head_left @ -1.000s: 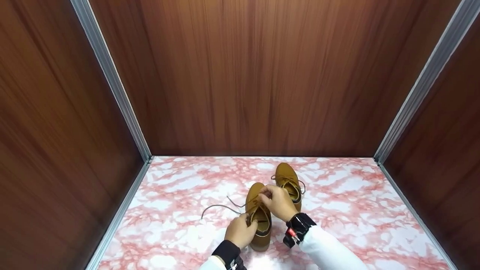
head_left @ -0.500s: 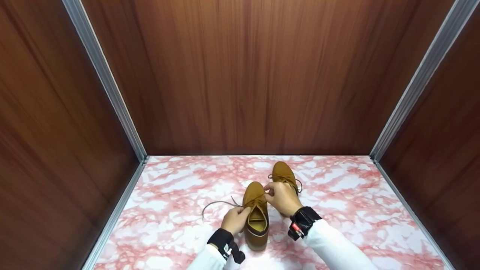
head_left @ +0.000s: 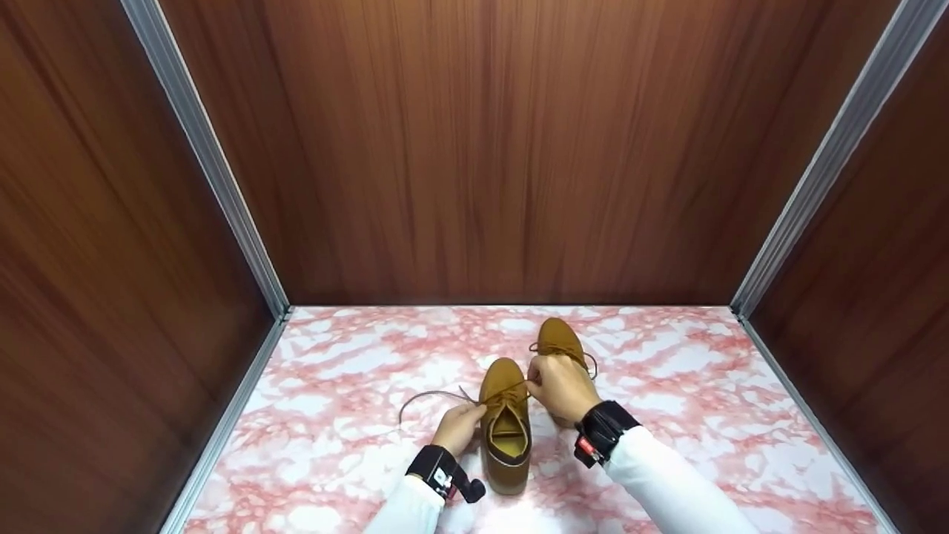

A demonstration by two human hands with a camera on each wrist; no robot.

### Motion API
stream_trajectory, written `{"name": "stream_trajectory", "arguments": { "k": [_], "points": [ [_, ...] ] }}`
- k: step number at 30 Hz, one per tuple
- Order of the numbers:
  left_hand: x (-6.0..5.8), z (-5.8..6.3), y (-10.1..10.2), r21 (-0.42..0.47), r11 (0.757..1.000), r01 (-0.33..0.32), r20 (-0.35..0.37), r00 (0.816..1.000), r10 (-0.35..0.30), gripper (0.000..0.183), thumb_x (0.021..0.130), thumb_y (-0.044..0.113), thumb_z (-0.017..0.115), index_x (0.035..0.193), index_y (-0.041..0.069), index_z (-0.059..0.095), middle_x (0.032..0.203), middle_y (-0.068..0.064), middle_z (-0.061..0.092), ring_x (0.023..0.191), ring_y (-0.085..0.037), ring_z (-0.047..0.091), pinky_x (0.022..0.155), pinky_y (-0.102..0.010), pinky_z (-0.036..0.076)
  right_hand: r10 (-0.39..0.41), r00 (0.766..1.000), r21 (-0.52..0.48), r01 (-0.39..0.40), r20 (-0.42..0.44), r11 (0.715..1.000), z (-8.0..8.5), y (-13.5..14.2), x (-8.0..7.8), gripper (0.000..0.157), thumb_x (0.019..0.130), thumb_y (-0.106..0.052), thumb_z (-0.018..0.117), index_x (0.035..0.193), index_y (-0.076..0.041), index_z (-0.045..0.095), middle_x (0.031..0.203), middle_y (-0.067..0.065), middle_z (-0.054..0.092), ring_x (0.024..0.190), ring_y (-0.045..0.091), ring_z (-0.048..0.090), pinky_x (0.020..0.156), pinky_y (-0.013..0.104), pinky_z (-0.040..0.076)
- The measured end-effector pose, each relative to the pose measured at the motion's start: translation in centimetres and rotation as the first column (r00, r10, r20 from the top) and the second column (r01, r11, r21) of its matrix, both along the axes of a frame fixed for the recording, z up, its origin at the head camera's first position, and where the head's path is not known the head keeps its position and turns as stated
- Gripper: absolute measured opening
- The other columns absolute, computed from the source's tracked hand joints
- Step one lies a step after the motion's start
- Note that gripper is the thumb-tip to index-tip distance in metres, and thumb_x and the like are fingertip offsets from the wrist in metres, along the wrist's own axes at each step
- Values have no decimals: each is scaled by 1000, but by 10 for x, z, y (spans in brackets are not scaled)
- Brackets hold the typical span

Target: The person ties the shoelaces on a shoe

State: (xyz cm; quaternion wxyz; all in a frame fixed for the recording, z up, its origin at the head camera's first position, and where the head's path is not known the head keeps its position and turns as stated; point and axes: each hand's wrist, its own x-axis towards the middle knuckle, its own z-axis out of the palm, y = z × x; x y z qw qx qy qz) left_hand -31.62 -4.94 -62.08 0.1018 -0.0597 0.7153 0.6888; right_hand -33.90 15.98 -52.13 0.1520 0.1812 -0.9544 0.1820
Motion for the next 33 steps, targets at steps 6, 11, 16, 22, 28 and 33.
{"name": "stream_trajectory", "arguments": {
  "k": [6, 11, 16, 22, 28, 33],
  "points": [
    [-4, -3, 5, 161, 987, -13, 22, 1000, 10, 31, 102, 17, 58, 120, -7, 66, 86, 2, 64, 71, -7, 58, 66, -22, 50, -10, 1000, -29, 11, 20, 1000, 4, 3, 0, 29, 84, -26, 85, 69, -20, 61, 68, -4, 65, 65, 19, 64, 63, 41, 54],
    [-6, -1, 8, 90, 996, -6, -10, 1000, 7, 35, 101, 16, 58, 122, -10, 66, 93, -2, 68, 82, -11, 63, 74, -24, 55, -14, 1000, -89, 14, 4, 996, 6, 3, -1, 32, 88, -27, 81, 67, -20, 58, 63, -7, 59, 60, 14, 58, 58, 36, 49],
    [-7, 1, 10, 131, 990, -42, 16, 999, 41, 36, 101, 17, 58, 125, -9, 64, 91, -1, 65, 81, -12, 61, 73, -24, 55, -35, 999, -182, 39, 28, 982, 10, 5, -3, 31, 90, -22, 76, 66, -20, 58, 62, -7, 57, 59, 12, 53, 57, 32, 45],
    [-11, 1, 12, 237, 966, -102, 65, 994, 89, 24, 103, 22, 60, 108, 0, 68, 72, 7, 49, 67, -8, 47, 65, -24, 46, -77, 989, -307, 111, 123, 945, 16, 8, -7, 26, 91, -21, 73, 69, -18, 60, 64, -4, 58, 61, 14, 54, 61, 32, 46],
    [-13, 3, 13, 282, 949, -142, 89, 989, 121, 27, 101, 23, 64, 107, -2, 71, 80, 4, 55, 79, -14, 47, 76, -31, 44, -89, 970, -457, 187, 227, 869, 21, 8, -10, 23, 94, -21, 70, 73, -17, 62, 65, -6, 57, 63, 13, 55, 65, 29, 45],
    [-16, 5, 12, 279, 949, -147, 53, 989, 138, 28, 102, 23, 64, 104, -4, 72, 81, 4, 57, 76, -14, 45, 69, -29, 39, -71, 958, -530, 214, 277, 821, 23, 11, -12, 18, 94, -16, 66, 77, -14, 63, 66, -6, 58, 63, 11, 56, 65, 26, 46]
  ]
}}
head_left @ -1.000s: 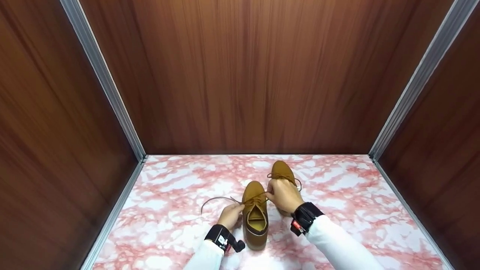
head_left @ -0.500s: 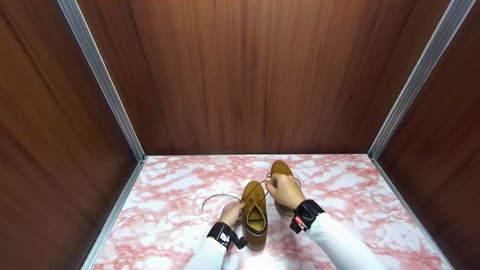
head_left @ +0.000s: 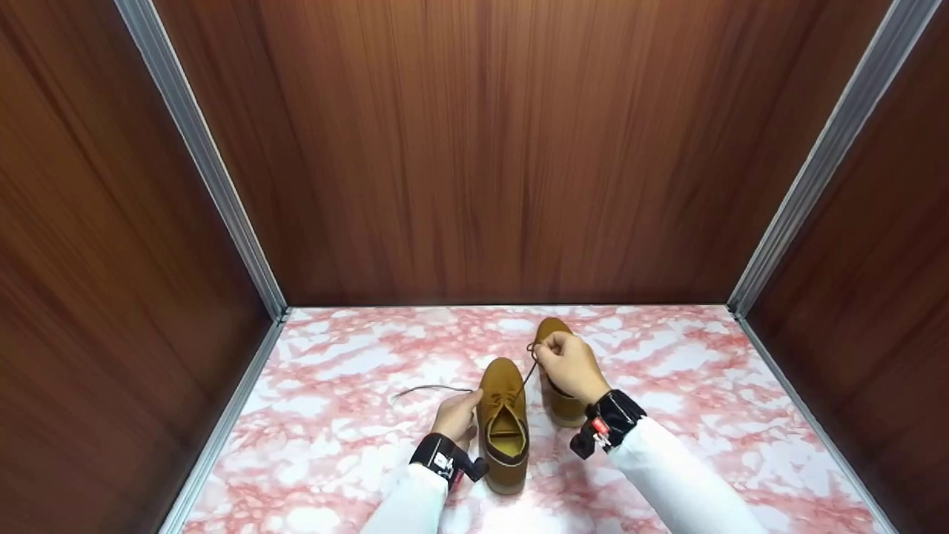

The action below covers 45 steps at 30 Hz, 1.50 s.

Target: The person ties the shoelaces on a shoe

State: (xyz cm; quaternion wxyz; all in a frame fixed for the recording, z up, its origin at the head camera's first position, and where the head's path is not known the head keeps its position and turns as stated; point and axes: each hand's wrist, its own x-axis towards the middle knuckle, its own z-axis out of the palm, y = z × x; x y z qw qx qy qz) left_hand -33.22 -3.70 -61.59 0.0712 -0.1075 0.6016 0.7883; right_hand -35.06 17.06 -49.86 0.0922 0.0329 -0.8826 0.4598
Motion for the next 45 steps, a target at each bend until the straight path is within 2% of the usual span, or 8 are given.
{"name": "stream_trajectory", "arguments": {
  "k": [4, 9, 14, 17, 23, 33, 39, 45],
  "points": [
    [-2, 4, -2, -65, 996, -62, -33, 998, 60, 30, 101, 23, 66, 76, 7, 62, 72, 6, 44, 67, -12, 39, 59, -26, 35, -15, 999, -65, 17, 31, 998, 1, 3, -2, 17, 95, -17, 66, 79, -11, 65, 69, -4, 59, 65, 11, 56, 63, 25, 46],
    [-6, 12, -4, -189, 974, -126, -102, 989, 108, 36, 100, 18, 62, 68, 14, 48, 69, 5, 41, 65, -11, 40, 60, -24, 34, -50, 996, -129, 60, 79, 990, -1, 9, -6, 14, 93, -14, 64, 80, -10, 63, 71, -4, 56, 66, 10, 53, 61, 24, 44],
    [-9, 21, -8, -410, 896, -169, -214, 973, 85, 29, 99, 15, 61, 70, 10, 56, 78, -10, 62, 74, -18, 56, 66, -26, 43, -43, 993, -144, 59, 110, 988, -4, 13, -7, 15, 95, -16, 64, 82, -10, 62, 74, -3, 54, 68, 11, 52, 61, 25, 45],
    [-10, 26, -9, -475, 862, -176, -258, 965, 54, 27, 99, 16, 61, 77, 1, 62, 88, -19, 71, 82, -26, 66, 72, -29, 48, -41, 993, -151, 58, 115, 987, -4, 15, -8, 19, 98, -20, 65, 82, -10, 62, 74, -3, 55, 68, 12, 53, 61, 25, 46],
    [-11, 35, -12, -510, 849, -138, -272, 962, -6, 25, 103, 16, 58, 86, -1, 65, 95, -14, 80, 91, -29, 71, 83, -35, 54, -40, 992, -168, 60, 121, 984, -4, 17, -8, 25, 100, -22, 64, 79, -9, 62, 71, -3, 56, 66, 13, 62, 60, 24, 50],
    [-12, 50, -10, -561, 821, -108, -325, 941, -98, 19, 106, 16, 55, 102, 3, 68, 100, -13, 80, 104, -28, 74, 90, -39, 55, -49, 994, -161, 65, 98, 985, -3, 19, -7, 22, 97, -14, 65, 76, -13, 58, 73, -5, 54, 66, 10, 49, 60, 23, 42],
    [-10, 57, -2, -570, 814, -107, -407, 898, -167, 12, 105, 9, 56, 106, 6, 67, 101, -14, 80, 104, -30, 74, 83, -32, 55, -55, 995, -154, 68, 83, 986, -3, 19, -5, 23, 96, -15, 66, 75, -14, 56, 71, -6, 51, 65, 11, 47, 60, 24, 40],
    [-8, 60, 6, -576, 813, -86, -466, 852, -240, 14, 104, 6, 57, 109, 8, 70, 107, -15, 78, 102, -24, 76, 90, -33, 61, -52, 995, -156, 65, 84, 986, -4, 20, -5, 22, 96, -14, 66, 76, -13, 58, 72, -6, 54, 66, 11, 48, 62, 25, 41]
  ]
}}
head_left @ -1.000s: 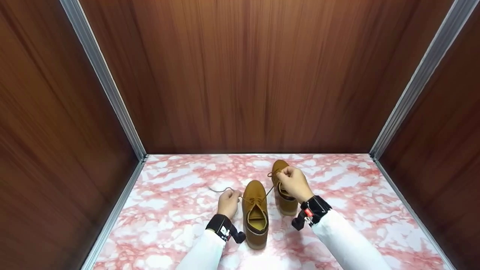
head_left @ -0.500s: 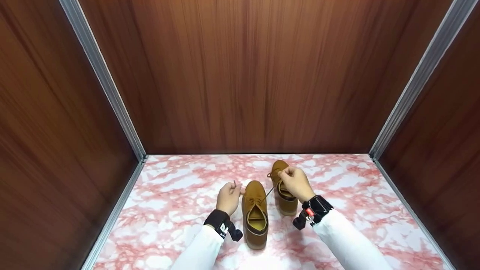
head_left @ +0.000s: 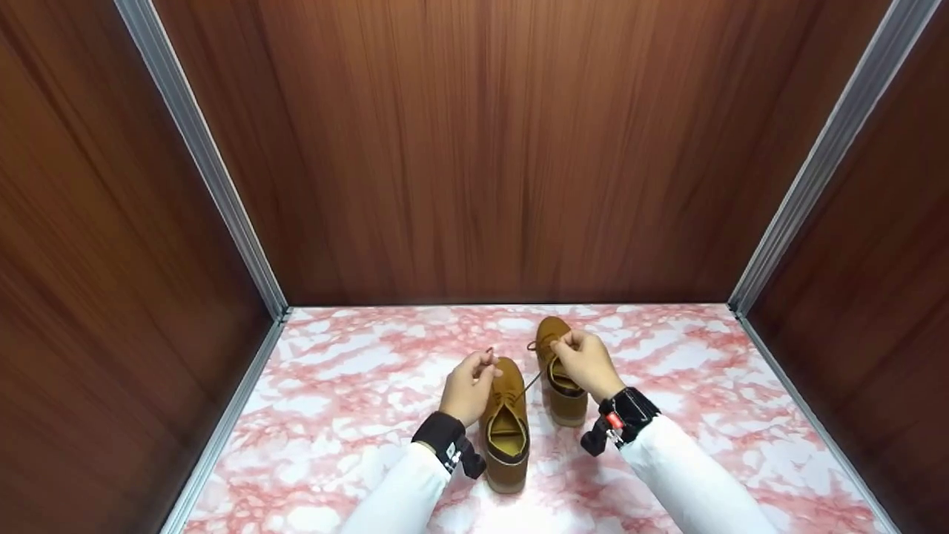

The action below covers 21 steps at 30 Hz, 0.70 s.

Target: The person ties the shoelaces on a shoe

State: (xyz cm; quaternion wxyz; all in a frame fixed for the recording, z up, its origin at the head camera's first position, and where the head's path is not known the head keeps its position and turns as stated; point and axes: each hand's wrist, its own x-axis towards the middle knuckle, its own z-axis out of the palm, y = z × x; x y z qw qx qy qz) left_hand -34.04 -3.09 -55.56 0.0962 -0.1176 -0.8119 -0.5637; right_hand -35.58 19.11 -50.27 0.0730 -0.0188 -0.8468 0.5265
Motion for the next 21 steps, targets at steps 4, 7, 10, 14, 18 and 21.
{"name": "stream_trajectory", "arguments": {
  "k": [4, 7, 10, 14, 18, 21],
  "points": [
    [1, 0, 2, -23, 998, 63, -28, 998, -64, 19, 104, 6, 57, 115, 8, 73, 107, -13, 79, 100, -22, 76, 90, -29, 60, 4, 1000, -5, -4, 6, 1000, -2, 1, -1, 20, 97, -14, 65, 78, -12, 59, 73, -5, 55, 67, 11, 50, 63, 25, 43],
    [1, -1, 2, -42, 994, 100, -30, 994, -102, 22, 104, 7, 57, 120, 8, 73, 103, -10, 80, 101, -24, 77, 90, -27, 59, 5, 1000, -5, -5, 8, 1000, -2, 3, -1, 21, 97, -14, 65, 78, -12, 59, 73, -5, 55, 67, 11, 51, 62, 25, 43],
    [0, -2, 1, -72, 992, 108, -11, 994, -109, 22, 105, 8, 57, 121, 8, 72, 102, -7, 80, 102, -26, 76, 92, -29, 59, 8, 1000, -3, -8, 6, 1000, -3, 3, -1, 21, 98, -14, 65, 78, -11, 59, 73, -5, 56, 67, 10, 52, 62, 24, 44],
    [-3, -6, -2, -129, 988, 83, 31, 996, -80, 18, 105, 11, 58, 117, 6, 70, 101, -4, 81, 102, -23, 76, 95, -36, 59, 16, 1000, 5, -16, -1, 1000, -2, 3, -1, 19, 97, -14, 65, 79, -10, 62, 71, -6, 57, 66, 10, 52, 62, 24, 44],
    [-4, -8, -4, -167, 984, 60, 62, 997, -51, 11, 103, 12, 61, 109, 8, 69, 99, -2, 82, 99, -20, 77, 95, -38, 58, 32, 999, 19, -32, -5, 999, 0, 5, -1, 19, 98, -15, 66, 80, -10, 63, 68, -7, 54, 65, 9, 49, 60, 23, 41],
    [-5, -8, -4, -171, 983, 59, 75, 996, -47, 8, 100, 13, 66, 105, 8, 70, 95, -4, 82, 92, -17, 77, 88, -34, 58, 45, 999, 28, -44, -10, 999, 0, 6, -1, 18, 98, -15, 67, 80, -9, 64, 68, -8, 55, 64, 9, 49, 60, 23, 41]
  ]
}}
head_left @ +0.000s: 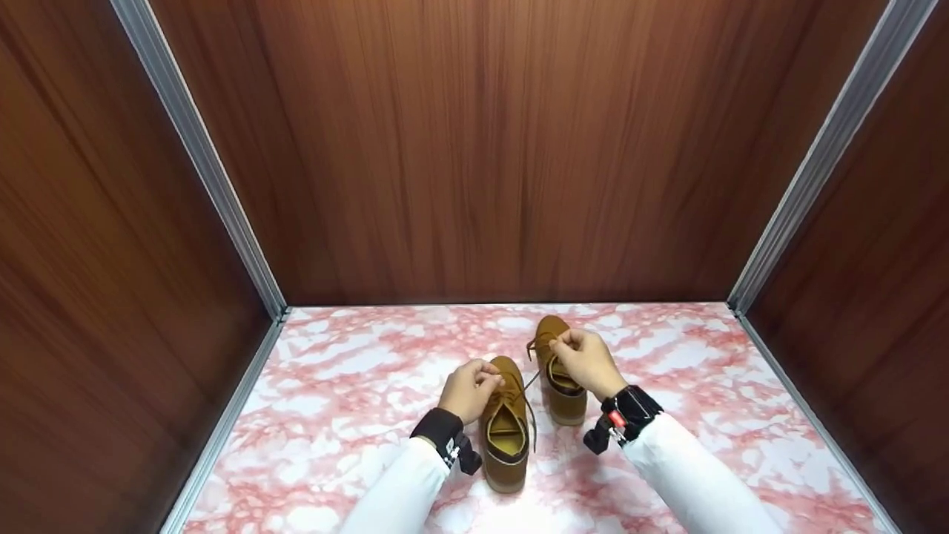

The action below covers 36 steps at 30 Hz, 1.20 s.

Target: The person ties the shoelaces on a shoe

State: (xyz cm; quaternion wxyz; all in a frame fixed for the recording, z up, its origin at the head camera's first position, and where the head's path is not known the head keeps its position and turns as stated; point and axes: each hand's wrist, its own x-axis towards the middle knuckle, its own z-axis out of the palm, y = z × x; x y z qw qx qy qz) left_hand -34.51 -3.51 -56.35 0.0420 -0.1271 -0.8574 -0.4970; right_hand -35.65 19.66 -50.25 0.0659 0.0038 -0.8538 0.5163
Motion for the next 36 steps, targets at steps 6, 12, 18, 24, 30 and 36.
{"name": "stream_trajectory", "arguments": {
  "k": [6, 12, 18, 24, 30, 36],
  "points": [
    [0, 1, -3, -11, 1000, 15, 58, 998, -14, 11, 96, 13, 72, 104, 7, 70, 92, -8, 81, 81, -10, 70, 78, -26, 53, 26, 1000, 21, -25, -18, 999, 3, 0, 0, 16, 97, -13, 68, 84, -4, 67, 66, -8, 54, 64, 9, 50, 59, 22, 41],
    [0, 2, -5, -54, 998, 12, 91, 996, -7, 15, 92, 16, 77, 103, 7, 73, 94, -7, 80, 84, -14, 72, 80, -30, 57, 29, 999, 55, -28, -27, 998, 5, -1, -1, 15, 98, -14, 68, 85, -5, 68, 67, -8, 56, 63, 9, 50, 58, 22, 41],
    [1, 1, -5, -60, 998, 24, 98, 995, -18, 9, 93, 15, 77, 96, 7, 75, 88, -5, 77, 78, -8, 65, 71, -24, 54, 45, 999, 72, -43, -26, 996, 7, -2, -2, 16, 99, -15, 68, 85, -5, 68, 67, -7, 57, 62, 8, 52, 56, 22, 43],
    [1, -3, -1, -23, 999, 48, 88, 995, -45, 8, 94, 13, 75, 95, 6, 76, 85, -4, 72, 75, -6, 57, 71, -20, 49, 60, 996, 132, -51, -68, 990, 9, -4, -5, 17, 98, -14, 70, 83, -6, 69, 64, -8, 52, 58, 7, 47, 53, 21, 39],
    [1, -6, 4, -7, 998, 68, 70, 995, -68, 9, 93, 14, 77, 94, 5, 77, 91, -6, 77, 78, -5, 59, 75, -20, 50, 62, 995, 161, -48, -80, 986, 11, -11, -9, 15, 97, -15, 72, 85, -7, 72, 66, -7, 56, 59, 6, 49, 55, 20, 40],
    [0, -6, 11, -33, 998, 60, 69, 996, -58, 17, 91, 19, 81, 99, 5, 79, 99, -8, 78, 88, -12, 66, 82, -28, 55, 89, 987, 168, -66, -135, 984, 15, -27, -13, 15, 95, -16, 74, 83, -7, 76, 69, -4, 63, 64, 6, 53, 63, 21, 43]
  ]
}}
